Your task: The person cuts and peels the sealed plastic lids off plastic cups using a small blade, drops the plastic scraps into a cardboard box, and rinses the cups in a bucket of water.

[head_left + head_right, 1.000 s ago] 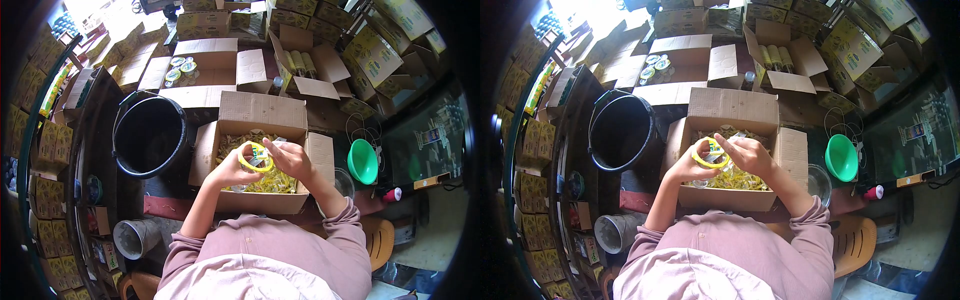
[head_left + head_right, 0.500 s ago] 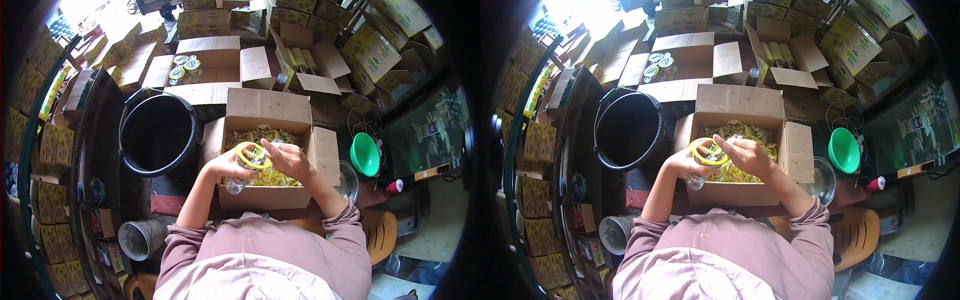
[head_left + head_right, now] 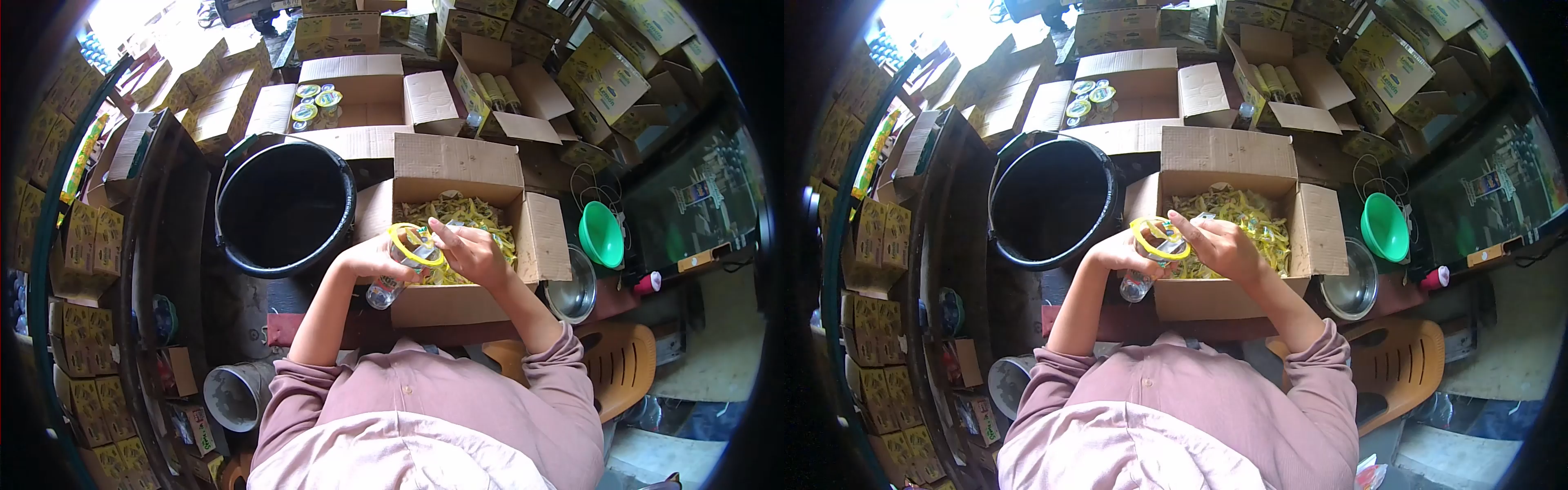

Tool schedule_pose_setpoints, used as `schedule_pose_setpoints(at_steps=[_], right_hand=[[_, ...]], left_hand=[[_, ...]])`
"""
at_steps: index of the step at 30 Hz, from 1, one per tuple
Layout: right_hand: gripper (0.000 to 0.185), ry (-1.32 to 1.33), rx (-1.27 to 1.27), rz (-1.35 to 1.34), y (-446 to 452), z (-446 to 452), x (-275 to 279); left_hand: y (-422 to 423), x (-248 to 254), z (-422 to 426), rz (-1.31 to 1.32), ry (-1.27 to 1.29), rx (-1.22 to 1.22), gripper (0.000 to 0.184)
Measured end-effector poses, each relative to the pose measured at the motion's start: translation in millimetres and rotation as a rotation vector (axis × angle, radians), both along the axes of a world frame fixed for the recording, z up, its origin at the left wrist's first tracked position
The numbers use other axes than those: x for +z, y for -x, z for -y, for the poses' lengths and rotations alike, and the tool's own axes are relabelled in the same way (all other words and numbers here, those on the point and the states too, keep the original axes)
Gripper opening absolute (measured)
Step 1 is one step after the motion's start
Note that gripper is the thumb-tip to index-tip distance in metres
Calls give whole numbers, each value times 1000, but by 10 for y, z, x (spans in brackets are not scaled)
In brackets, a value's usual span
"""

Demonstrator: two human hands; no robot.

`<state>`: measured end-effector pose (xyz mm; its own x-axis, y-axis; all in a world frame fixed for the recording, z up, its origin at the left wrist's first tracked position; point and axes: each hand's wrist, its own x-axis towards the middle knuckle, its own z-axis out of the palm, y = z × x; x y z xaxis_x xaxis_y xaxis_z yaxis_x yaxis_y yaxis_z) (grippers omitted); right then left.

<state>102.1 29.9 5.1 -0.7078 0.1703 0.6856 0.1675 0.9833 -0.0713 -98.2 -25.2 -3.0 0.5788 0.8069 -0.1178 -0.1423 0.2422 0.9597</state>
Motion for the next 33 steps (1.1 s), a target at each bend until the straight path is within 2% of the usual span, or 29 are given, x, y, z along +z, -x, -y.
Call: schedule_pose_setpoints(at_steps=[3, 4, 7, 8, 18, 21, 22, 28, 31, 33], right_hand=[[57, -36, -19, -29, 59, 52, 94], [57, -45, -20, -31, 70, 60, 109], [57, -45, -13, -21, 103, 91, 114], [57, -40, -7, -14, 111, 101, 108], [58, -10, 20, -37, 215, 87, 73], [58, 6, 14, -34, 218, 88, 74], [58, 4, 20, -45, 226, 74, 59], [60, 18, 49, -54, 215, -12, 12], [60, 17, 58, -51, 220, -62, 9], [58, 32, 69, -57, 225, -97, -13]], left_hand=[[22, -93, 17, -63, -209, 115, 47], [29, -81, 38, -60, -210, 121, 42], [82, -28, 102, 0, -98, 43, 56], [95, -32, 95, -1, -132, 5, 57], [147, -23, 124, 49, -90, 23, 45], [163, -33, 104, 69, -42, 20, 47], [173, -70, 53, 69, -85, -43, 48], [146, -209, -49, 212, 26, -113, 47], [105, -277, -141, 349, 31, -207, 49], [38, -290, -156, 452, 76, -367, 48]])
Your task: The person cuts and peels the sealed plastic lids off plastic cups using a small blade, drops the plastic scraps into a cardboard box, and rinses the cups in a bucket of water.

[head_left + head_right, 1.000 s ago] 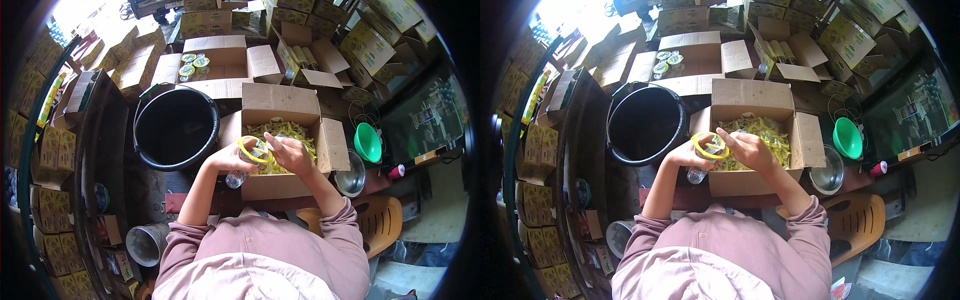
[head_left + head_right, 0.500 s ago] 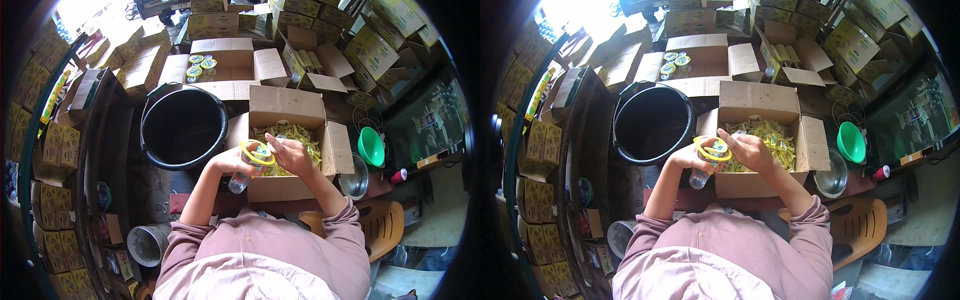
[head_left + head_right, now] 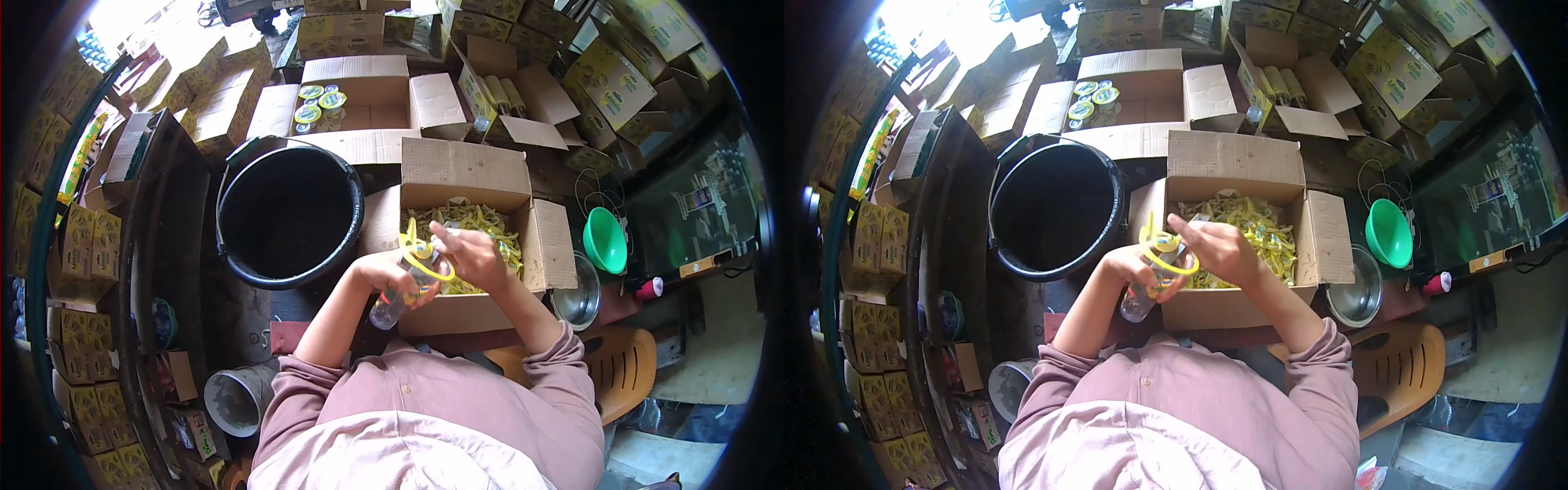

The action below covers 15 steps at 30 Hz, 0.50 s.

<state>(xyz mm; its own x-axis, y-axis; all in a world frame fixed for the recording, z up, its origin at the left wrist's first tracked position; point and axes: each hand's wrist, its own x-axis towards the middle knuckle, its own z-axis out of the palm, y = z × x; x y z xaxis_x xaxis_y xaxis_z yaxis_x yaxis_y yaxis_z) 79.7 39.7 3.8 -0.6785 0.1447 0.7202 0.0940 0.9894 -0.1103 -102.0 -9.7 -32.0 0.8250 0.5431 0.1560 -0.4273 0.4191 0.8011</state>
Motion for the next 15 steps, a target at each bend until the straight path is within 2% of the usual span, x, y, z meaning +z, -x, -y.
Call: schedule_pose_setpoints(at_steps=[1, 5, 8, 12, 13, 15], right_hand=[[58, 16, 6, -1, -8, -28, -26], [49, 23, 26, -29, -5, -74, -45], [42, -9, 24, -29, -18, -81, -2], [37, -63, 25, -87, -14, -100, 70], [36, -72, 14, -90, -30, -92, 92], [32, -38, -34, -18, -84, -79, 141]], left_hand=[[-6, -72, 9, 52, 78, 14, 50], [-4, -266, -39, 237, 96, -52, 52], [26, -80, -14, 89, 111, 50, 56], [99, -85, -17, 31, 73, 98, 66], [146, -210, -44, 28, 97, 23, 70], [139, -270, -21, 29, 87, 68, 69]])
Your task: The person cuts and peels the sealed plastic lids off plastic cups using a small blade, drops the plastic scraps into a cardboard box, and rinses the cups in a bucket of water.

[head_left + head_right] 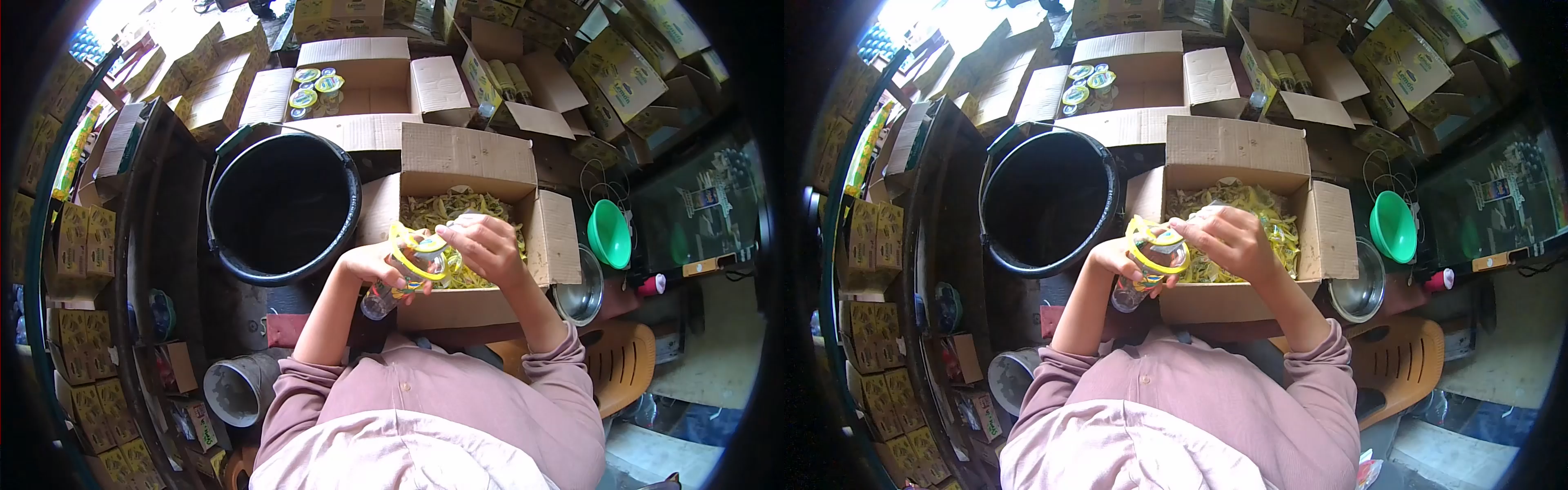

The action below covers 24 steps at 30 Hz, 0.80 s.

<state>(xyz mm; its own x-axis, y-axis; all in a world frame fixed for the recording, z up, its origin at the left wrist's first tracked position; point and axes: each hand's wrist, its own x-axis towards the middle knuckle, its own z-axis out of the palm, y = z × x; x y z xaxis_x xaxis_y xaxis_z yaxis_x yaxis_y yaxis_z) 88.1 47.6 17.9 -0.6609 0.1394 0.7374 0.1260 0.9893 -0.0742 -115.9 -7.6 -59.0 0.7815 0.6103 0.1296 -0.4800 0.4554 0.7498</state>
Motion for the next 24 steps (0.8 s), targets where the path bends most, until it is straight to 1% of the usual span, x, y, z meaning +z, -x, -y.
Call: schedule_pose_setpoints(at_steps=[1, 2, 5, 6, 9, 10, 11, 13, 14, 17, 18, 21, 22, 24], right_hand=[[31, 18, -24, 35, -32, 2, 10], [29, 35, -63, 1, -65, -10, -29], [31, 24, -218, -170, -127, -76, -91], [33, 46, -281, -195, -179, -108, -115], [32, 231, -527, -133, -381, -85, -254], [38, 257, -537, -22, -420, -132, -295], [47, 439, -612, 195, -473, -113, -330], [55, 644, -899, 752, -643, -87, -600], [55, 666, -843, 732, -727, -74, -707], [54, 888, -760, 497, -760, 31, -661], [49, 952, -758, 388, -742, 42, -665], [42, 958, -692, 250, -689, 111, -577], [31, 975, -657, 124, -642, 142, -559], [26, 953, -586, -2, -558, 206, -467]], left_hand=[[1, 0, 18, -1, -4, 23, 68], [24, 12, 41, -24, -19, 51, 68], [34, 196, 74, -149, -303, 242, 59], [42, 247, 94, -120, -313, 263, 60], [82, 313, 176, -210, -418, 436, 59], [93, 388, 247, -245, -412, 511, 58], [95, 417, 277, -252, -449, 566, 59], [89, 454, 332, -266, -521, 671, 59], [79, 483, 367, -293, -523, 717, 61], [94, 575, 453, -314, -561, 757, 64], [113, 549, 466, -288, -559, 748, 65], [99, 489, 525, -223, -538, 794, 65], [93, 484, 552, -231, -523, 814, 64], [116, 515, 545, -252, -588, 792, 64]])
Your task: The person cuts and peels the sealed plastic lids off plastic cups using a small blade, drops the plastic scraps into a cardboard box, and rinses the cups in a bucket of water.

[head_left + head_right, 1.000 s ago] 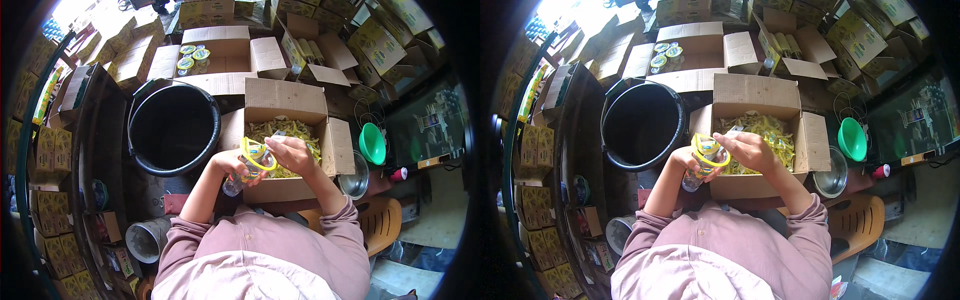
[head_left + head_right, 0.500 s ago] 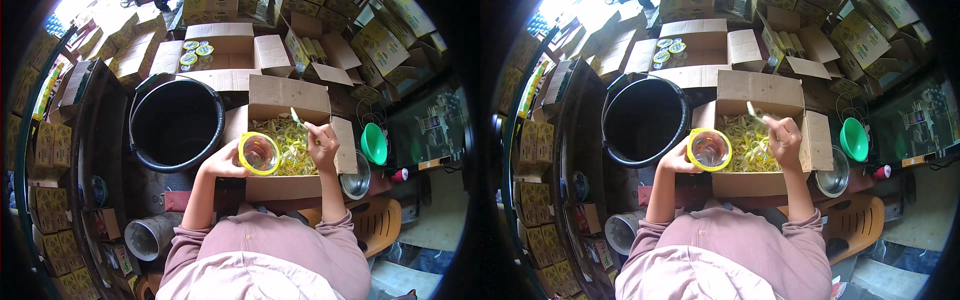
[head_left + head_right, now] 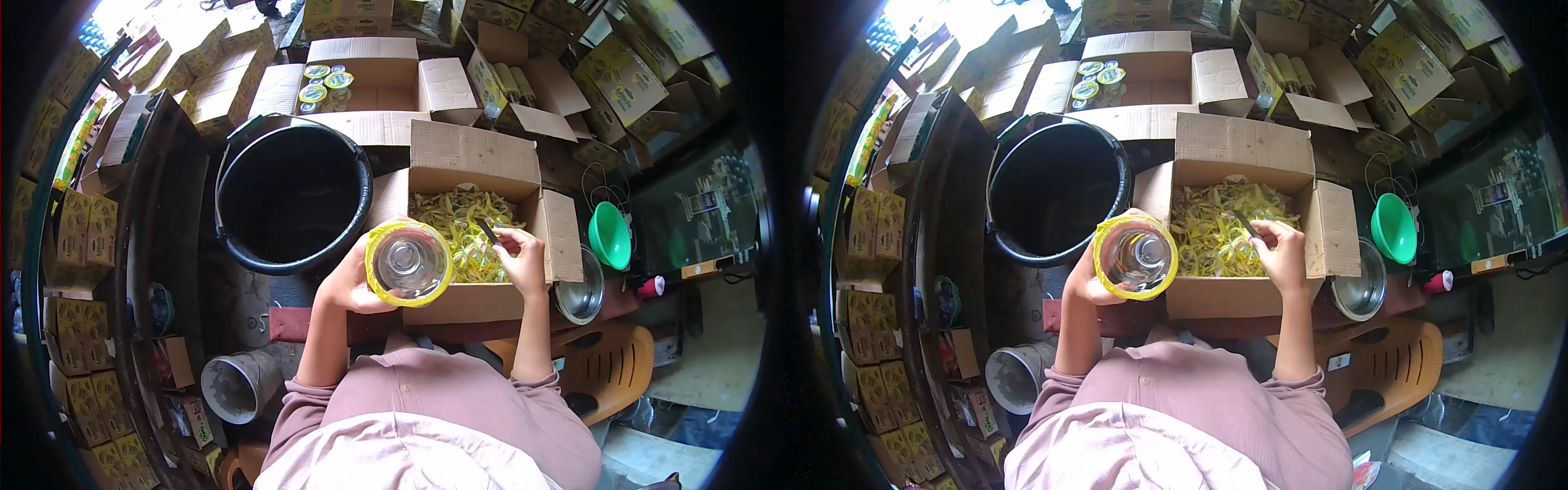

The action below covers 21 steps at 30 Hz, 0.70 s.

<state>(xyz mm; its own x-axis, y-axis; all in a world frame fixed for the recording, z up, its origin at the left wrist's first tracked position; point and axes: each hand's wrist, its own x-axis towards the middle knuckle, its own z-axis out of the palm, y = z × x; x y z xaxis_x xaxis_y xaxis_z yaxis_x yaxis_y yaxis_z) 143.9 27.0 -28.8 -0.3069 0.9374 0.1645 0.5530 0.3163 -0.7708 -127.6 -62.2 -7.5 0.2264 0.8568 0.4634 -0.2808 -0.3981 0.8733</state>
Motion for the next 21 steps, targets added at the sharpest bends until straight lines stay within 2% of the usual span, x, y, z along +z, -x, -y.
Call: schedule_pose_setpoints(at_steps=[2, 5, 10, 14, 21], right_hand=[[19, -91, -15, -123, 124, 65, 172], [16, -340, 22, -231, 258, 147, 457], [25, -894, 196, -16, 548, 300, 803], [24, -1005, 318, 78, 662, 368, 838], [23, -1104, 408, 73, 757, 275, 812]], left_hand=[[18, 30, -10, -65, -34, 27, 64], [22, 58, 5, -190, -76, 147, 64], [-24, 209, 23, -394, -161, 319, 60], [-37, 287, 58, -451, -182, 351, 61], [-4, 239, 105, -348, -137, 289, 67]])
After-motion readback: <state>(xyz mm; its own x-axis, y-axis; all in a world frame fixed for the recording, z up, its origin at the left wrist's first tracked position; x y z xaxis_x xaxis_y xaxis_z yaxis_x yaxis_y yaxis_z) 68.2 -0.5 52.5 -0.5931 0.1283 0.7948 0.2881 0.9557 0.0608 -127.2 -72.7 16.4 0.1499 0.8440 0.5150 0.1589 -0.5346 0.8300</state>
